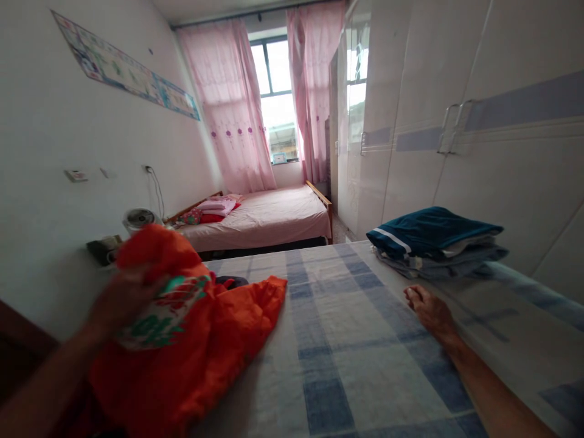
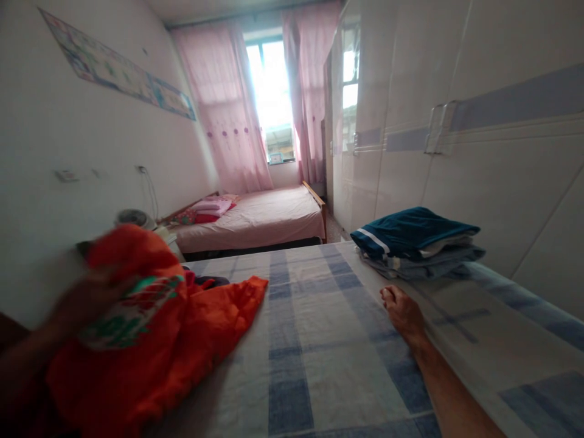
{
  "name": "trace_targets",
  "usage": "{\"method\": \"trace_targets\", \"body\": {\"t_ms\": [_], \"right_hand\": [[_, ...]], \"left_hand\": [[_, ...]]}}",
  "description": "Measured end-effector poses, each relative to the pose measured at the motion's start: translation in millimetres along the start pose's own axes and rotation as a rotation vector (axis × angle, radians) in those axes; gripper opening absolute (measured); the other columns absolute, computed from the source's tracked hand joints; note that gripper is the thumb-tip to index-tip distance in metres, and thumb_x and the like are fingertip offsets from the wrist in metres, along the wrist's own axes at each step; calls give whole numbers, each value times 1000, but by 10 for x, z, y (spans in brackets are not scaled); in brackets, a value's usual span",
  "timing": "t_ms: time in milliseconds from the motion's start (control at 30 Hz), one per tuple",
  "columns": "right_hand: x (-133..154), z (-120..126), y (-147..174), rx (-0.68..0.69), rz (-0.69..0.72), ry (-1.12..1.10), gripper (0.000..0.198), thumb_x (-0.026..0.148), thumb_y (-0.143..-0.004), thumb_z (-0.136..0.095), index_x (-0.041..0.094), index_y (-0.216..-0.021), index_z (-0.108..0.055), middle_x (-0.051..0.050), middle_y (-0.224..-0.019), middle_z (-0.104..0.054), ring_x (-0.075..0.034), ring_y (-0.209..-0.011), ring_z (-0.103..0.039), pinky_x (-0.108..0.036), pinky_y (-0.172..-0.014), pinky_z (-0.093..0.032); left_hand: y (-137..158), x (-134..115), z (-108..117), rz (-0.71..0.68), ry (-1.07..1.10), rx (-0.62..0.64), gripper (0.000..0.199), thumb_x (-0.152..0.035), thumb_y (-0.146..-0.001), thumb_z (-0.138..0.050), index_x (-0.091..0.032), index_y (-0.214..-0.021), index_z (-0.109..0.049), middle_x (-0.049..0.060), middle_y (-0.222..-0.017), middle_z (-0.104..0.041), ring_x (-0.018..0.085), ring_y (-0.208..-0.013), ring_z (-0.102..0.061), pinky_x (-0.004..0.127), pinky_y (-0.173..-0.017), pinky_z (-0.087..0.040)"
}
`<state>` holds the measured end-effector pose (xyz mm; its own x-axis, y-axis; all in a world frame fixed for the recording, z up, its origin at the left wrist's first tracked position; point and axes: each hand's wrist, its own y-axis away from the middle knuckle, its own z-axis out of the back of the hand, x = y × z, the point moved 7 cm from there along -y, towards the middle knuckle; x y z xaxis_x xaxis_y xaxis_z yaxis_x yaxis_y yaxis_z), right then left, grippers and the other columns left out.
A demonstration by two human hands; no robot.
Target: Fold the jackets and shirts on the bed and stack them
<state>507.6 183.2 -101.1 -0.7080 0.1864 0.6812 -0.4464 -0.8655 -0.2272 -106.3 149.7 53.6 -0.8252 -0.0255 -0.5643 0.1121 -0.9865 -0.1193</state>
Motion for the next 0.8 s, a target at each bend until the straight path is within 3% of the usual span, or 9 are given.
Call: {"method": "trace_targets", "body": {"t_ms": [100,167,267,333,433,500,567,667,800], "right_hand": [[28,22,23,-9,9,7,26,38,-78,-38,22,-78,-59,-4,-75,-70,-17,-66,-64,-25,-61,-42],[49,29,33,-7,21,14,26,38,-78,-38,22,-78,-58,-4,-74,-70,-17,-65,-64,-25,-60,-43],[69,33,35,-6,37,19,28,40,-79,-35,23,-78,-58,-3,-72,-69,-17,-65,-63,-25,-60,-43],[69,28,28,-3,39,21,28,41,-78,-35,23,-77,-57,-3,-70,-68,-18,-64,-63,-25,-60,-42],[57,13,15,2,40,20,28,41,-77,-36,23,-76,-57,-3,-69,-67,-18,-64,-62,-26,-60,-42],[48,4,11,5,44,18,28,41,-78,-36,23,-76,-57,-3,-71,-68,-18,-66,-63,-26,-61,-42],[39,1,11,3,45,21,29,41,-78,-35,23,-77,-58,-3,-73,-69,-18,-67,-63,-26,-61,-42],[36,4,16,-3,49,28,29,41,-79,-35,24,-77,-58,-3,-73,-69,-18,-67,-63,-26,-61,-42],[56,15,24,-11,61,29,27,40,-79,-36,25,-75,-57,-2,-72,-69,-18,-68,-63,-26,-61,-42]], "left_hand": [[-106,51,-190,3,-237,-82,26,-28,-85,-49,-14,-103,-61,10,-117,-60,27,-113,-52,43,-97,-38],[-183,-60,-255,-27,-383,-96,30,-26,-83,-46,-14,-106,-60,12,-121,-59,30,-118,-49,44,-97,-37],[-184,-465,-299,-155,-548,-142,41,-28,-86,-37,-8,-117,-54,18,-130,-52,29,-122,-45,42,-101,-33],[-58,-804,-471,-299,-605,-134,48,-36,-87,-36,-7,-121,-53,18,-131,-51,28,-123,-43,40,-105,-28],[217,-1038,-1079,-395,-642,127,61,-50,-77,-49,-12,-125,-54,17,-128,-55,31,-120,-47,41,-102,-33],[364,-981,-1476,-345,-669,293,76,-48,-65,-61,-15,-132,-48,18,-134,-49,35,-124,-43,46,-102,-33],[414,-890,-1684,-298,-719,327,78,-35,-64,-62,-20,-137,-41,17,-140,-42,38,-126,-39,50,-98,-36],[320,-851,-1593,-303,-747,219,62,-10,-76,-35,-25,-135,-44,14,-128,-54,31,-108,-57,42,-79,-48],[99,-887,-933,-327,-690,49,60,-5,-82,-15,-17,-123,-57,14,-102,-59,26,-86,-62,36,-71,-48]]}}
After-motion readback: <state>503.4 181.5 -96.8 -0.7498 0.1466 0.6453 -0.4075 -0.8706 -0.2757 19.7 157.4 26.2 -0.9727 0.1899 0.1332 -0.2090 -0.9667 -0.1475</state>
